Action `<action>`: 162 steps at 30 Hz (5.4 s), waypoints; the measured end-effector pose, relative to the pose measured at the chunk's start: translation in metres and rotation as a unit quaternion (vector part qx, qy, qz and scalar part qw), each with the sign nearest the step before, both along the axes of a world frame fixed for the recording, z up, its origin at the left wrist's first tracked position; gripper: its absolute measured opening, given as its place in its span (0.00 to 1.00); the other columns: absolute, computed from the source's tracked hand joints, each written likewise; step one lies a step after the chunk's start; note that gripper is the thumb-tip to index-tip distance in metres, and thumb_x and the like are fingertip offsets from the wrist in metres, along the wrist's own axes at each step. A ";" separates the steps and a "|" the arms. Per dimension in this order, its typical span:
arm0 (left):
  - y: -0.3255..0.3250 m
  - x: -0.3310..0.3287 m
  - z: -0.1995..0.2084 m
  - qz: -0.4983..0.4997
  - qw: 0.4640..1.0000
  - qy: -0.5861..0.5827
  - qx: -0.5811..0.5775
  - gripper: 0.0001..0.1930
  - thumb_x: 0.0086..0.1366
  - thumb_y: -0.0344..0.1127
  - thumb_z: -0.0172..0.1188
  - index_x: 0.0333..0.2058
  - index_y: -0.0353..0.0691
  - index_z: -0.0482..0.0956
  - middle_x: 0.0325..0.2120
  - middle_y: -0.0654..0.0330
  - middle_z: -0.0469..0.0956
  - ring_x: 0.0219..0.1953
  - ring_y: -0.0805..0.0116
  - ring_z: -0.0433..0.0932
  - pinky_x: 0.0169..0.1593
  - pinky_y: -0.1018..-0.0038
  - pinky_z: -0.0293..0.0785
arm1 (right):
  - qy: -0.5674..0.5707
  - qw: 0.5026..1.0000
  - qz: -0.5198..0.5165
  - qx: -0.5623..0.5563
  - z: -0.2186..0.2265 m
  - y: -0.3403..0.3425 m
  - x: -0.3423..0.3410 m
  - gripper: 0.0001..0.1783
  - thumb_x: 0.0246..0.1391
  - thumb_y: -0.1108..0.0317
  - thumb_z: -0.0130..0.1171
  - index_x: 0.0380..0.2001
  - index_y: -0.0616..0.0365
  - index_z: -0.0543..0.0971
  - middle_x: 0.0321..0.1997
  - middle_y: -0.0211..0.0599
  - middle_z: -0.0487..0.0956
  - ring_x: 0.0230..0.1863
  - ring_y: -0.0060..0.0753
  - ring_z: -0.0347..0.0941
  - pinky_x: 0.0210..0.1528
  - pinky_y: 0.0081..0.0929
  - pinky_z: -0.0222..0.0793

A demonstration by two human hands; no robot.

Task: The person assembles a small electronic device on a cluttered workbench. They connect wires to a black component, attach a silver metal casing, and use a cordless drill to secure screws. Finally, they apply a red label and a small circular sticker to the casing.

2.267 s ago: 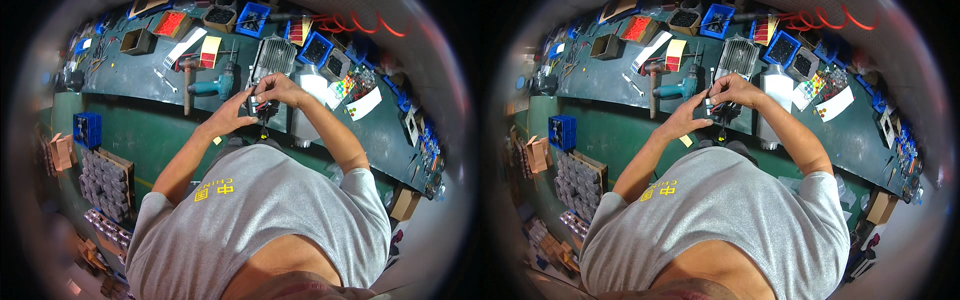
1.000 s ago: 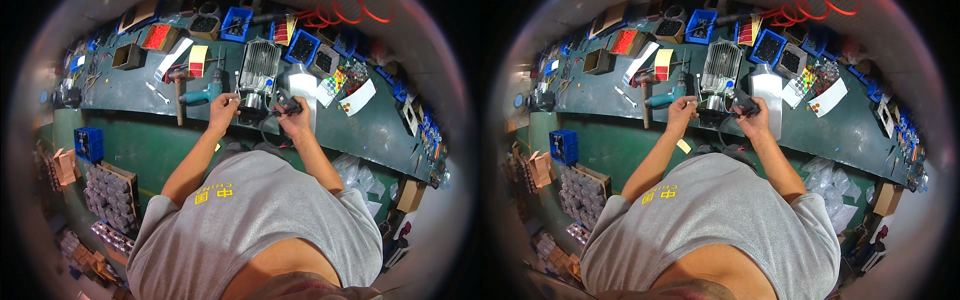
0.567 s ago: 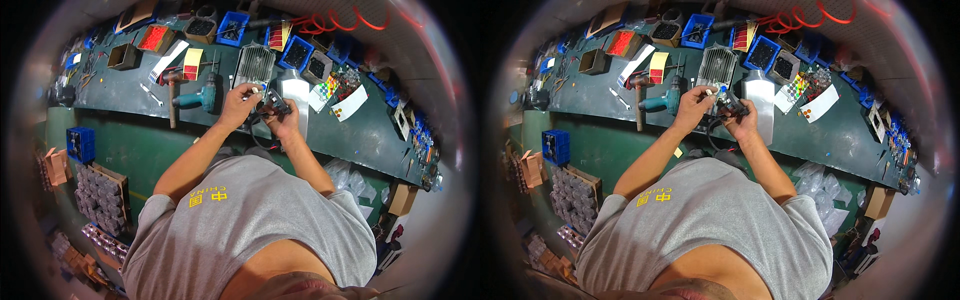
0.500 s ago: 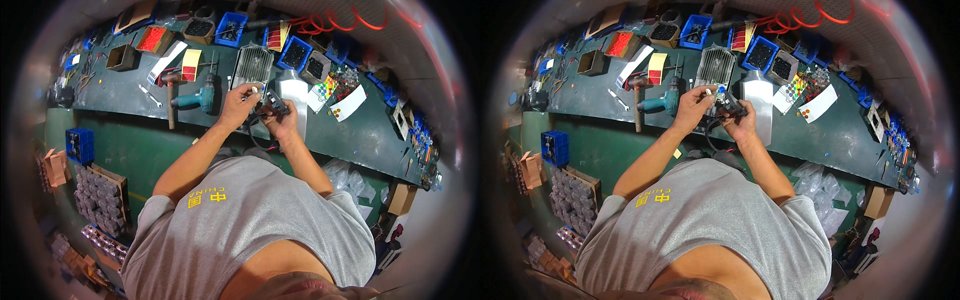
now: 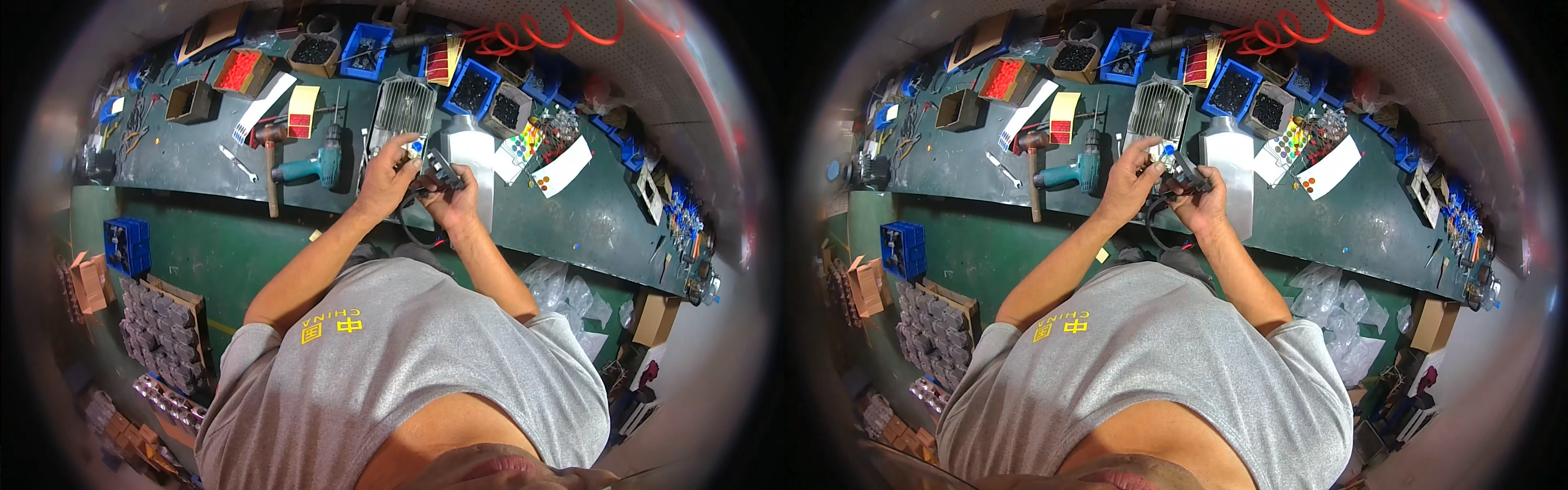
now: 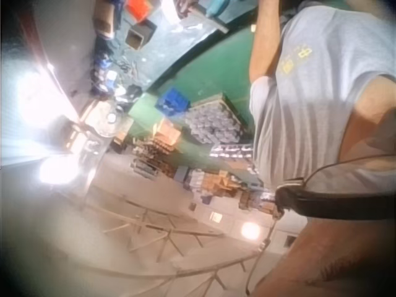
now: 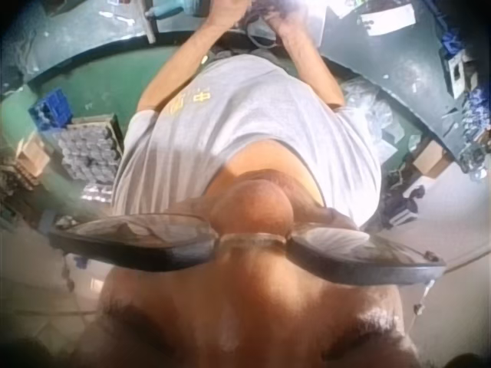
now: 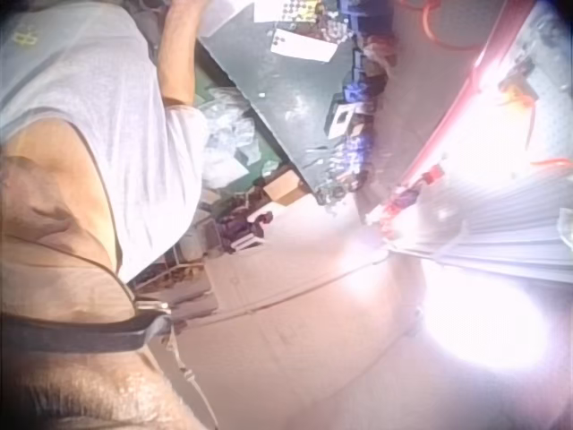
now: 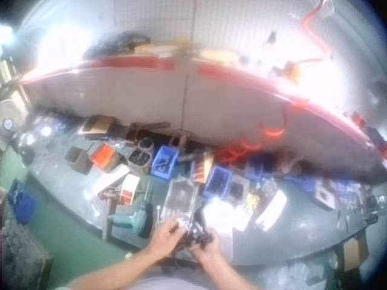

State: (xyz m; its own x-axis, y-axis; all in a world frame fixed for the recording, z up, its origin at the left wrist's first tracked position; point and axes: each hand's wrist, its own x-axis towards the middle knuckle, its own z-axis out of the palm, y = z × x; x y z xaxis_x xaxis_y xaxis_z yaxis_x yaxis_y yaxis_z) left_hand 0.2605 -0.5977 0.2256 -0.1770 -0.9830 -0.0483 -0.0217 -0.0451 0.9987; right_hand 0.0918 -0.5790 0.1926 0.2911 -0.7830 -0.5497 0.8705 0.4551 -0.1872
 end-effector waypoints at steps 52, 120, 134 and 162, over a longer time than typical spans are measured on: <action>-0.020 0.027 0.011 -0.158 0.982 -0.096 -0.034 0.25 0.63 0.22 0.62 0.60 0.41 0.76 0.38 0.61 0.79 0.35 0.76 0.76 0.41 0.77 0.76 | 0.032 0.997 0.075 0.003 -0.015 -0.014 -0.012 0.15 0.56 0.59 0.53 0.34 0.62 0.78 0.30 0.41 0.79 0.24 0.38 0.72 0.33 0.29 0.72; 0.010 0.064 -0.083 -0.074 0.979 -0.109 -0.155 0.07 0.64 0.28 0.65 0.39 0.33 0.80 0.37 0.55 0.77 0.42 0.57 0.78 0.45 0.66 0.74 | 0.171 0.976 0.101 0.084 -0.045 -0.007 0.022 0.15 0.59 0.56 0.52 0.33 0.57 0.78 0.28 0.37 0.78 0.29 0.36 0.71 0.38 0.39 0.71; 0.002 0.069 -0.075 -0.105 0.973 -0.112 -0.170 0.08 0.63 0.29 0.66 0.38 0.32 0.79 0.35 0.55 0.75 0.39 0.57 0.77 0.43 0.65 0.72 | 0.166 0.977 0.092 0.095 -0.043 -0.006 0.023 0.15 0.59 0.56 0.51 0.32 0.57 0.78 0.28 0.36 0.78 0.30 0.35 0.71 0.39 0.39 0.71; 0.056 0.091 -0.028 -0.050 0.928 0.036 0.367 0.16 0.69 0.40 0.66 0.48 0.37 0.76 0.38 0.65 0.79 0.41 0.74 0.77 0.46 0.74 0.76 | 0.541 0.802 0.108 -0.229 -0.034 0.043 0.050 0.09 0.65 0.67 0.55 0.39 0.62 0.77 0.29 0.22 0.70 0.32 0.14 0.62 0.35 0.20 0.62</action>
